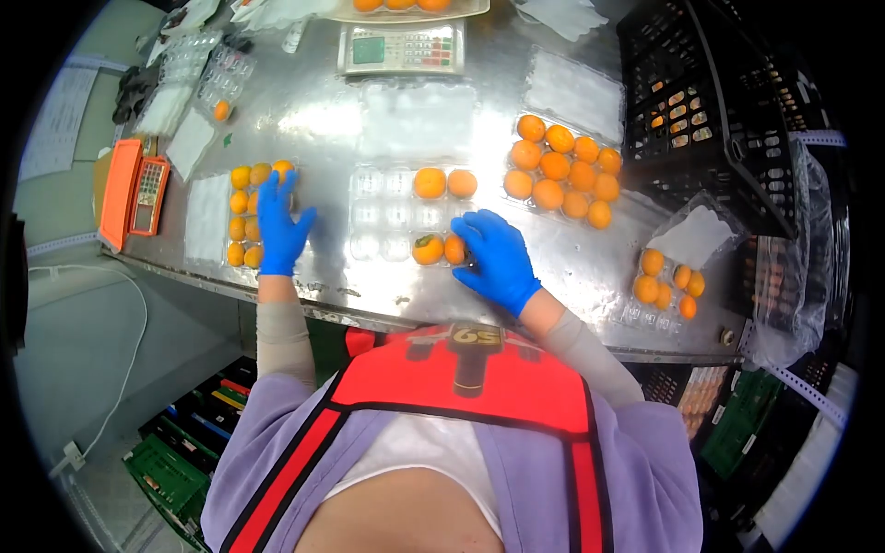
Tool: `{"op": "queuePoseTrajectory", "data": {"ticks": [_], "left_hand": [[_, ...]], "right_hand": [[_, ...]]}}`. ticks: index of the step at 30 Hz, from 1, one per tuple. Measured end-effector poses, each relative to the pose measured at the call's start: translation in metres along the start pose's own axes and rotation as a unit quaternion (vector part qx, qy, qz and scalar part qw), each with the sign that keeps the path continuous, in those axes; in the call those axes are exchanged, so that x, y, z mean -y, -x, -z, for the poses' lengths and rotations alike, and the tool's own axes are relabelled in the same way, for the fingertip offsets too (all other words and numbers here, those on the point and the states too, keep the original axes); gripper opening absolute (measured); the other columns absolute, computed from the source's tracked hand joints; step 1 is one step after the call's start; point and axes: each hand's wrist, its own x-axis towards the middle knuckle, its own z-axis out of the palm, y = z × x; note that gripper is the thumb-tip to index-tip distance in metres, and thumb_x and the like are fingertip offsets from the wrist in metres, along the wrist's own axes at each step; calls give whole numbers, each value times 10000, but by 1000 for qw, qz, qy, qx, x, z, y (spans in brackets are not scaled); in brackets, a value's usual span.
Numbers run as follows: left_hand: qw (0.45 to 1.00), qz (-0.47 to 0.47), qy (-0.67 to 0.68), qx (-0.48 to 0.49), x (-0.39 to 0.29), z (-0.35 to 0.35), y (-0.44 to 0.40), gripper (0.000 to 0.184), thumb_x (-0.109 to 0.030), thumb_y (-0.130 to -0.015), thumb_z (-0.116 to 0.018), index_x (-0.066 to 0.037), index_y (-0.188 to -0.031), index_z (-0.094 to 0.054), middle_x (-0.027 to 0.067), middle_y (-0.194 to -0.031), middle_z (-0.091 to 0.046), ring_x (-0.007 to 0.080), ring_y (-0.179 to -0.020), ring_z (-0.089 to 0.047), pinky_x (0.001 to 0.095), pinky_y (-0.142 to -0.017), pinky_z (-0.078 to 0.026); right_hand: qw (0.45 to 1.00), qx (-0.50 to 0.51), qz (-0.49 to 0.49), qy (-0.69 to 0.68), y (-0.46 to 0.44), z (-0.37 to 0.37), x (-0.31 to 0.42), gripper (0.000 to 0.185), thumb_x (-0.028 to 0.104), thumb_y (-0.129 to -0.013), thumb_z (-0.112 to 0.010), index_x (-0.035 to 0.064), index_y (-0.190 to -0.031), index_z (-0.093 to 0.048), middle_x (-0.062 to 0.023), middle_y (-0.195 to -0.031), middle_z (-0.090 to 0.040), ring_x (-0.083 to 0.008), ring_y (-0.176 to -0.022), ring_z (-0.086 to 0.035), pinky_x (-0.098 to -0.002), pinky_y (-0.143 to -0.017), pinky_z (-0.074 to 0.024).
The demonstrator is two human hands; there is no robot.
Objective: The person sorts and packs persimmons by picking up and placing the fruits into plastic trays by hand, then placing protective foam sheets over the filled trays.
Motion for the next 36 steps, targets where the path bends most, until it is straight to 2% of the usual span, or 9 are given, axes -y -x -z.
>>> {"op": "queuePoseTrajectory", "data": {"ticks": [5, 9, 11, 17, 20, 24, 26, 29, 36], "left_hand": [[991, -38, 125, -9, -54, 4, 14, 636, -148, -722, -693, -109, -1312, -460, 162, -1377, -382, 336, -1287, -317, 431, -1051, -261], [965, -31, 260, 28, -93, 17, 21, 644, -126, -721, -697, -99, -1317, -452, 156, -1364, -393, 328, -1280, -331, 415, -1052, -277], [929, -22, 365, 51, -112, 19, 20, 632, -124, -737, -696, -92, -1317, -447, 131, -1344, -427, 286, -1254, -384, 396, -1034, -304], [768, 58, 625, 129, -169, 35, 12, 623, -100, -765, -692, -88, -1328, -425, 51, -1271, -507, 122, -1011, -512, 281, -890, -398], [776, 10, 619, 122, -183, 40, 9, 619, -36, -753, -649, -40, -1326, -415, 79, -1317, -469, 153, -1064, -511, 279, -896, -412], [789, -31, 606, 93, -193, 42, 3, 646, -118, -736, -723, -88, -1312, -433, 54, -1287, -490, 139, -1039, -517, 285, -869, -413], [791, -39, 604, 95, -193, 42, 1, 654, -130, -728, -728, -88, -1311, -434, 58, -1300, -480, 148, -1065, -510, 297, -882, -407], [790, -51, 600, 114, -190, 41, -3, 670, -140, -711, -729, -88, -1311, -434, 67, -1312, -466, 168, -1118, -489, 315, -912, -389], [769, -147, 597, 174, -195, 44, -15, 644, -84, -683, -683, -83, -1285, -454, 81, -1281, -474, 236, -1194, -448, 367, -1020, -321]], "right_hand": [[1000, 10, 23, -16, 1, -8, -16, 517, 169, -627, -733, 79, -1103, -551, -138, -1070, -553, -342, -986, -528, -414, -834, -455], [978, -42, -44, -199, -9, 24, 8, 515, 139, -679, -738, 74, -1148, -533, -103, -1154, -537, -290, -1094, -494, -376, -928, -400], [948, -45, -54, -310, -16, 41, 20, 578, 111, -712, -730, 78, -1239, -494, -68, -1243, -515, -221, -1239, -408, -366, -1058, -280], [874, -84, -29, -478, -32, 55, 38, 609, 57, -712, -717, 64, -1266, -463, -95, -1312, -450, -220, -1221, -425, -361, -1032, -321], [822, -77, -75, -559, -29, 53, 40, 651, 171, -720, -739, 66, -1282, -429, -99, -1308, -457, -236, -1227, -432, -376, -1018, -350], [738, -44, -136, -659, -29, 59, 43, 666, 267, -749, -722, 40, -1292, -409, -114, -1305, -458, -245, -1199, -465, -379, -996, -380], [657, 4, -140, -741, -31, 59, 42, 672, 378, -797, -647, 14, -1301, -392, -118, -1307, -456, -252, -1159, -499, -380, -979, -397], [576, 52, -136, -804, -33, 60, 43, 601, 373, -870, -538, 9, -1322, -382, -111, -1322, -441, -240, -1139, -506, -368, -981, -393], [598, 74, -177, -779, -34, 60, 43, 509, 346, -921, -428, 22, -1312, -401, -115, -1211, -532, -233, -1093, -537, -370, -956, -409]]}}
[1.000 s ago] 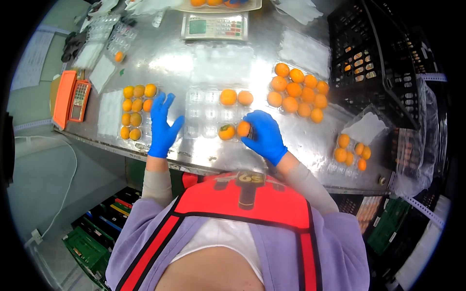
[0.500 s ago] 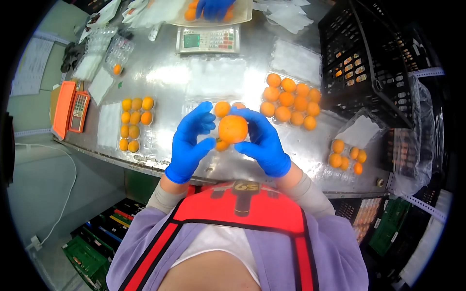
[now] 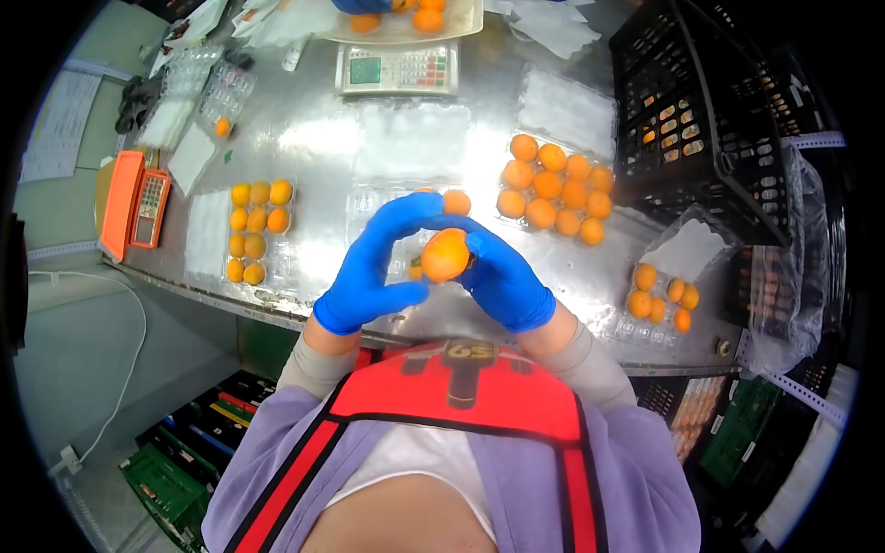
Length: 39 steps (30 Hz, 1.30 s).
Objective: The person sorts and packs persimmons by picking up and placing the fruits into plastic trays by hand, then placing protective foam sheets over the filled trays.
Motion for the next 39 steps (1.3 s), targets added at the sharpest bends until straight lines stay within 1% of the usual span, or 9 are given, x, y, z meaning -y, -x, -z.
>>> {"op": "queuePoseTrajectory", "data": {"ticks": [5, 10, 14, 17, 21, 23, 26, 33, 39], "left_hand": [[999, 20, -11, 37, 4, 2, 1, 618, -66, -686, -680, -62, -1267, -470, 90, -1258, -492, 233, -1196, -446, 371, -1035, -305], [999, 24, -6, 37, 9, 0, 1, 600, -36, -693, -682, -48, -1258, -479, 92, -1241, -506, 216, -1177, -458, 351, -1025, -312], [994, 74, 81, 3, 9, -3, 2, 580, -8, -701, -677, -58, -1247, -489, 75, -1216, -522, 208, -1156, -482, 340, -1013, -345], [984, 92, 150, -38, 13, -4, 3, 586, -19, -699, -693, -53, -1248, -492, 80, -1228, -525, 208, -1165, -478, 339, -1022, -340], [976, 76, 189, -74, 21, -3, 6, 588, -34, -694, -707, -53, -1243, -498, 90, -1255, -516, 211, -1182, -469, 341, -1034, -330], [976, 73, 192, -76, 20, -4, 5, 590, -31, -692, -707, -56, -1243, -499, 86, -1250, -520, 208, -1177, -474, 340, -1032, -334], [983, 60, 154, -75, 21, -4, 5, 592, -23, -688, -709, -60, -1241, -503, 81, -1238, -528, 206, -1165, -483, 340, -1024, -343], [996, 18, 24, -86, 25, -4, 4, 592, -16, -686, -717, -59, -1239, -510, 87, -1233, -534, 205, -1156, -489, 334, -1013, -352], [980, 79, 139, -119, 32, 1, 9, 648, -22, -681, -733, -43, -1278, -479, 94, -1285, -505, 211, -1200, -458, 344, -1040, -323]], "right_hand": [[998, -58, -38, 10, 0, -2, 1, 439, 346, -949, -382, 32, -1244, -466, -97, -1106, -584, -217, -1029, -568, -359, -899, -445], [994, -82, -55, 41, 0, 0, -2, 447, 389, -948, -388, 71, -1251, -466, -68, -1157, -549, -182, -1016, -558, -343, -860, -460], [986, -139, -26, 86, -2, -10, 2, 445, 384, -952, -390, 24, -1187, -501, -83, -1021, -596, -170, -910, -588, -312, -837, -465], [984, -109, -4, 141, -1, -12, 7, 424, 356, -948, -412, 19, -1191, -494, -76, -999, -593, -140, -898, -572, -294, -836, -454], [966, -118, 18, 228, 0, -9, 5, 445, 338, -916, -494, 34, -1240, -465, -66, -1050, -567, -138, -982, -538, -292, -872, -440], [939, -142, 107, 294, -1, -15, 4, 345, 135, -887, -541, 41, -1214, -483, -12, -912, -535, -75, -849, -494, -225, -802, -410], [943, -145, 124, 272, -6, -20, 7, 367, 89, -862, -566, 49, -1215, -476, 2, -882, -504, -67, -828, -473, -215, -785, -399], [937, -144, 71, 310, -14, -18, 8, 342, 94, -865, -560, 37, -1190, -469, -20, -950, -506, -75, -866, -469, -231, -786, -403], [953, -102, 62, 280, -12, -23, 11, 413, 55, -864, -540, 22, -1259, -422, -59, -1114, -505, -127, -1036, -490, -278, -900, -406]]}}
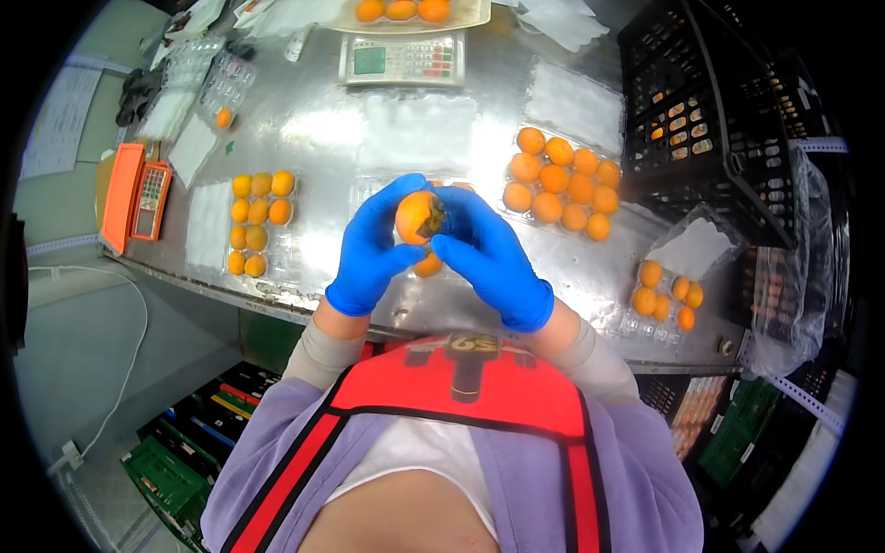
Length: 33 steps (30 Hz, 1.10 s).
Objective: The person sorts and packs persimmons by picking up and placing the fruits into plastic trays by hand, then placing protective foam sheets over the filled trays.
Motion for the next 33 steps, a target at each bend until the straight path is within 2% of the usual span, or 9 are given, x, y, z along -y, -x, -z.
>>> {"op": "queuePoseTrajectory", "data": {"ticks": [2, 7, 10, 12, 14, 18, 21, 26, 33], "left_hand": [[1000, 2, 9, -3, 0, -1, 0, 653, -22, -681, -733, -39, -1280, -475, 92, -1287, -504, 211, -1206, -454, 345, -1044, -320], [1000, 0, 12, -2, 1, -1, -1, 651, -31, -678, -741, -39, -1274, -481, 97, -1282, -507, 212, -1198, -461, 345, -1037, -328], [987, -62, -143, 25, 2, -3, -3, 614, -33, -668, -749, -56, -1236, -517, 98, -1236, -533, 221, -1149, -499, 344, -998, -366], [982, -75, -168, 38, 6, -3, -3, 604, -11, -676, -720, -35, -1241, -507, 121, -1250, -525, 233, -1168, -487, 350, -1007, -359], [968, -88, -231, 31, 8, -7, -3, 576, 32, -689, -678, -13, -1236, -501, 143, -1257, -522, 248, -1176, -485, 360, -1009, -359], [969, -104, -223, 25, 13, -20, -6, 589, 40, -687, -678, -12, -1244, -493, 136, -1247, -528, 245, -1177, -482, 361, -1016, -350], [974, -79, -209, 22, 22, -21, -6, 608, -16, -685, -737, -60, -1246, -507, 90, -1227, -543, 213, -1100, -536, 324, -957, -409], [998, -26, -42, 27, 24, -26, -1, 625, 16, -718, -712, -66, -1286, -464, 64, -1275, -501, 187, -1153, -498, 321, -992, -392], [998, -26, -38, 31, 21, -26, 2, 649, 25, -708, -716, -73, -1294, -456, 62, -1284, -492, 192, -1165, -490, 323, -999, -389]], "right_hand": [[1000, 6, 3, -1, 0, 2, -3, 442, 39, -864, -529, 18, -1287, -400, -66, -1158, -493, -135, -1073, -486, -288, -937, -395], [1000, 3, 9, -24, 0, 0, -1, 434, 62, -867, -541, 16, -1278, -407, -57, -1118, -510, -128, -1047, -490, -278, -911, -402], [1000, -24, 1, -13, -1, 4, -7, 410, 99, -866, -565, 22, -1247, -434, -46, -1062, -518, -116, -988, -489, -264, -870, -408], [999, -45, -16, -6, -1, 6, -11, 373, 144, -859, -592, 28, -1194, -475, -36, -999, -516, -102, -905, -472, -248, -819, -408], [998, -64, -2, -10, 0, 7, -17, 372, 142, -859, -590, 25, -1193, -476, -39, -1003, -520, -103, -912, -477, -249, -823, -410], [996, -91, 13, -21, 3, 13, -28, 364, 149, -878, -559, 11, -1204, -477, -53, -1047, -538, -120, -962, -498, -258, -847, -416], [993, -117, 12, -30, 8, 14, -29, 333, 154, -905, -522, 4, -1201, -493, -63, -1082, -548, -127, -990, -507, -261, -867, -414], [991, -130, 31, -24, 15, 16, -26, 288, 150, -935, -476, -5, -1173, -526, -67, -1101, -556, -129, -1014, -512, -270, -906, -398], [990, -127, 66, -2, 21, 9, -19, 300, 164, -929, -495, 3, -1181, -514, -64, -1073, -560, -126, -1011, -510, -270, -903, -398]]}}
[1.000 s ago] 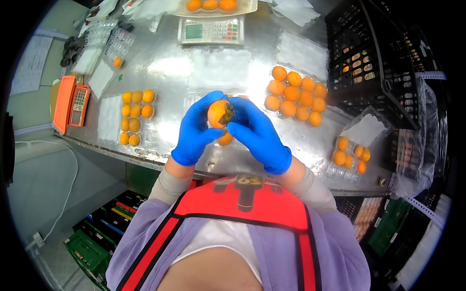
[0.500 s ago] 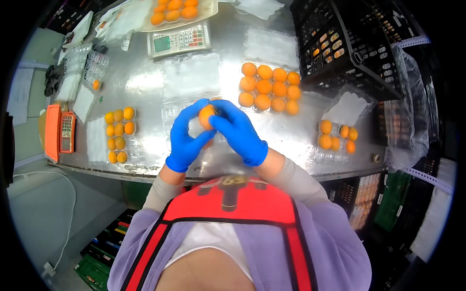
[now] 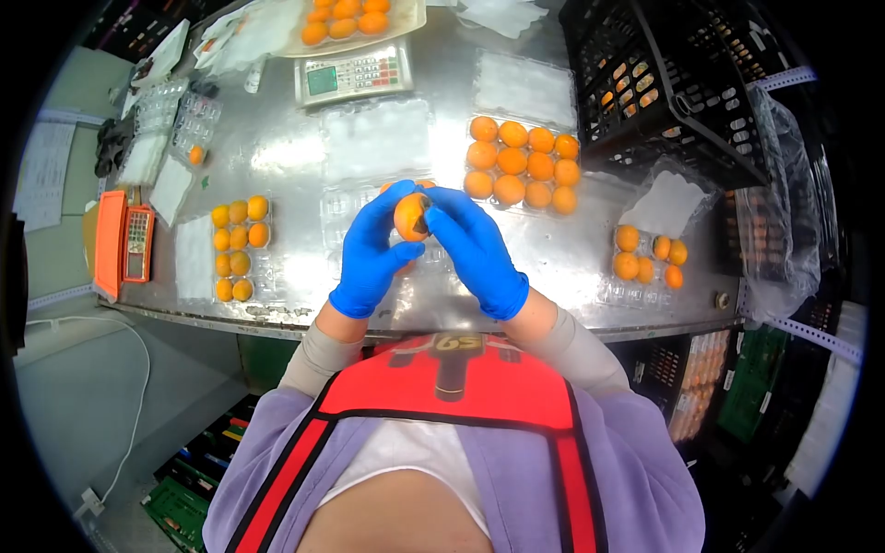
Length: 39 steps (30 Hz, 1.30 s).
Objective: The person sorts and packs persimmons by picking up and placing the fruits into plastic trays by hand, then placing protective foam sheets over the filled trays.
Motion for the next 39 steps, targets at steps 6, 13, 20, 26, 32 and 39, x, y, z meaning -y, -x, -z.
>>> {"op": "queuePoseTrajectory", "data": {"ticks": [6, 13, 20, 26, 32, 39], "left_hand": [[999, 2, -38, 14, -1, 0, 1, 638, 18, -697, -727, -66, -1279, -478, 71, -1272, -511, 187, -1157, -498, 324, -992, -392], [998, 20, -62, 9, 6, -1, 4, 633, 4, -686, -729, -62, -1271, -494, 70, -1230, -549, 186, -1114, -524, 318, -970, -405], [993, 35, -109, 34, 24, -10, 3, 597, -46, -696, -737, -59, -1249, -514, 56, -1184, -574, 178, -1030, -550, 315, -922, -430], [982, 178, -21, 66, 48, -11, 5, 521, -107, -755, -714, -67, -1234, -514, 49, -1142, -582, 150, -1014, -548, 307, -902, -438], [941, 289, 169, -58, 64, 8, -10, 438, -164, -821, -653, -69, -1221, -504, 39, -1164, -542, 138, -1031, -527, 269, -877, -434], [973, 227, 43, -15, 51, 6, -25, 489, -143, -804, -616, -22, -1256, -474, 37, -1160, -513, 142, -1052, -487, 272, -908, -389]], "right_hand": [[997, -10, -20, 76, 2, 3, -11, 344, 179, -881, -579, 15, -1174, -506, -61, -1045, -564, -132, -972, -530, -273, -860, -431], [998, -4, -21, 50, 7, 6, -23, 379, 186, -887, -559, 8, -1210, -472, -81, -1083, -537, -139, -1012, -504, -276, -877, -418], [997, -20, -37, 60, 17, 20, -27, 371, 197, -920, -487, 5, -1236, -459, -96, -1120, -545, -156, -1027, -512, -287, -890, -412], [994, 6, -100, 40, 25, 53, -58, 369, 214, -935, -460, -16, -1223, -483, -117, -1126, -565, -166, -1036, -532, -295, -896, -423], [983, -140, -45, 107, -5, 130, -55, 287, 205, -929, -491, -10, -1087, -596, -46, -921, -624, -116, -841, -569, -250, -781, -449], [947, -161, 36, 276, -68, 159, -61, 302, 192, -862, -596, 37, -1121, -586, -65, -995, -612, -139, -892, -574, -269, -779, -469]]}}
